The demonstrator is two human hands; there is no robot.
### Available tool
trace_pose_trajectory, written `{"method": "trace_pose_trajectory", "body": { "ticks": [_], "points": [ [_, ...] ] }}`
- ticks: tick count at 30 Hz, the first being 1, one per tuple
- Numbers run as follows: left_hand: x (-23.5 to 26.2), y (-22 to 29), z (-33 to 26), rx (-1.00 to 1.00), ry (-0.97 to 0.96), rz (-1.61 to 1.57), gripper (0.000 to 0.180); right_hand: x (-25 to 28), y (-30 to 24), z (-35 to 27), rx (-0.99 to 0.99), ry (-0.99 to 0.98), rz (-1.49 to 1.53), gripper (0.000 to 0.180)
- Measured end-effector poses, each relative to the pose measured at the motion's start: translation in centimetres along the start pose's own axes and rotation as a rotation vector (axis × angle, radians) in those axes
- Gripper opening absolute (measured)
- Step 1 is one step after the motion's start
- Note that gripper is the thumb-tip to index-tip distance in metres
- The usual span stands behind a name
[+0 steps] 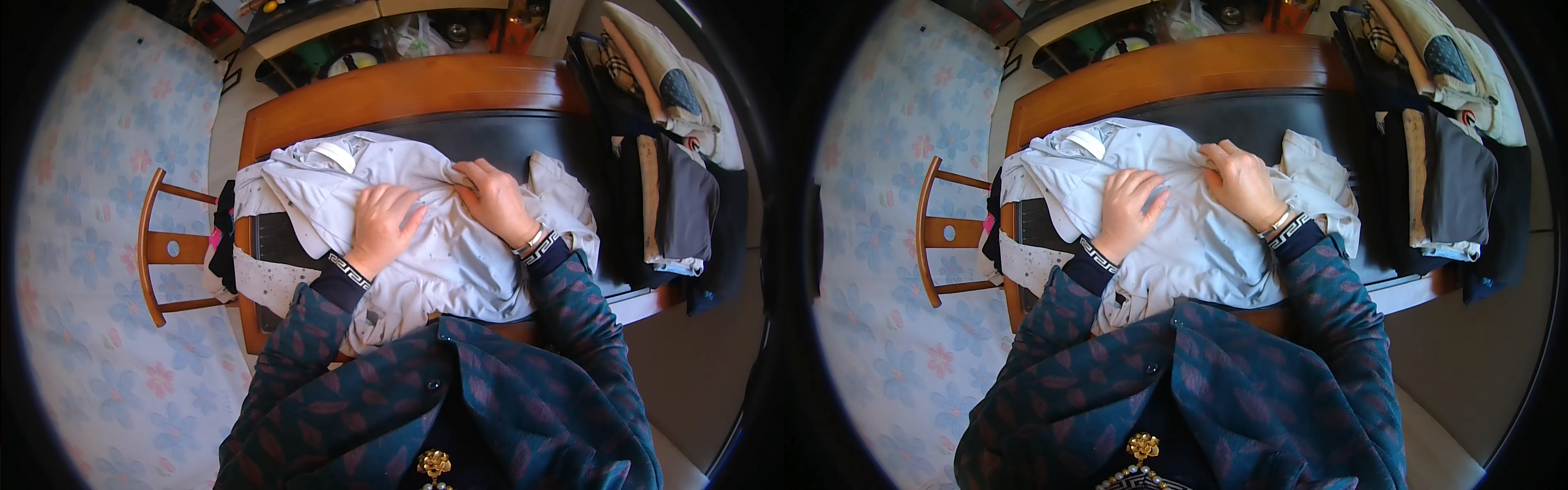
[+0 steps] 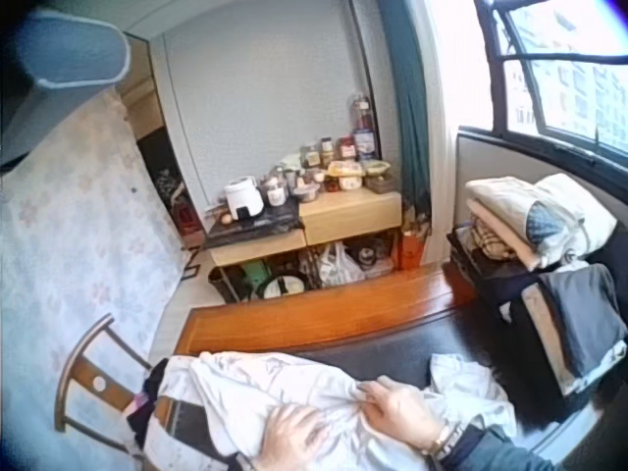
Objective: The person folds a dark gray garment on a table, then picks up a light gray jacket and begins folding it. The person smooths and aligns the jacket sleeves and body before folding it in half.
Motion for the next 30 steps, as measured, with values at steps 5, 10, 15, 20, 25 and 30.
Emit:
{"method": "trace_pose_trajectory", "body": {
  "ticks": [5,10,15,20,25,30],
  "points": [
    [1.1,0.7,0.6,0.100,0.052,-0.175,0.017,1.3,-2.1,0.6,0.207,0.015,0.027,0.026],
    [1.5,-0.5,3.1,-0.062,0.093,0.034,0.031,0.7,-5.0,-0.3,0.356,-0.257,0.244,0.025],
    [-0.7,-2.9,3.6,-0.004,-0.158,0.248,0.052,1.4,-3.1,-0.6,0.144,-0.152,0.142,0.027],
    [1.8,-4.8,2.1,0.038,-0.166,0.195,0.054,5.3,0.4,-2.4,-0.094,-0.201,-0.055,0.027],
    [6.1,-5.6,0.0,0.119,-0.147,0.210,0.053,8.5,-0.5,-5.6,-0.196,-0.241,-0.079,0.049],
    [8.0,-5.8,-1.7,0.250,-0.300,0.183,0.044,9.3,-1.7,-7.6,-0.384,-0.429,-0.077,0.060]
  ]
}}
Point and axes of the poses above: each hand's wrist, its own z-axis towards the middle knuckle, its own x-axis out of the back of the hand, y = z × x, the point moved 4 cm from there along z, towards the middle knuckle, and after that the axes turned 12 degrees about x, right-handed, at the moved point
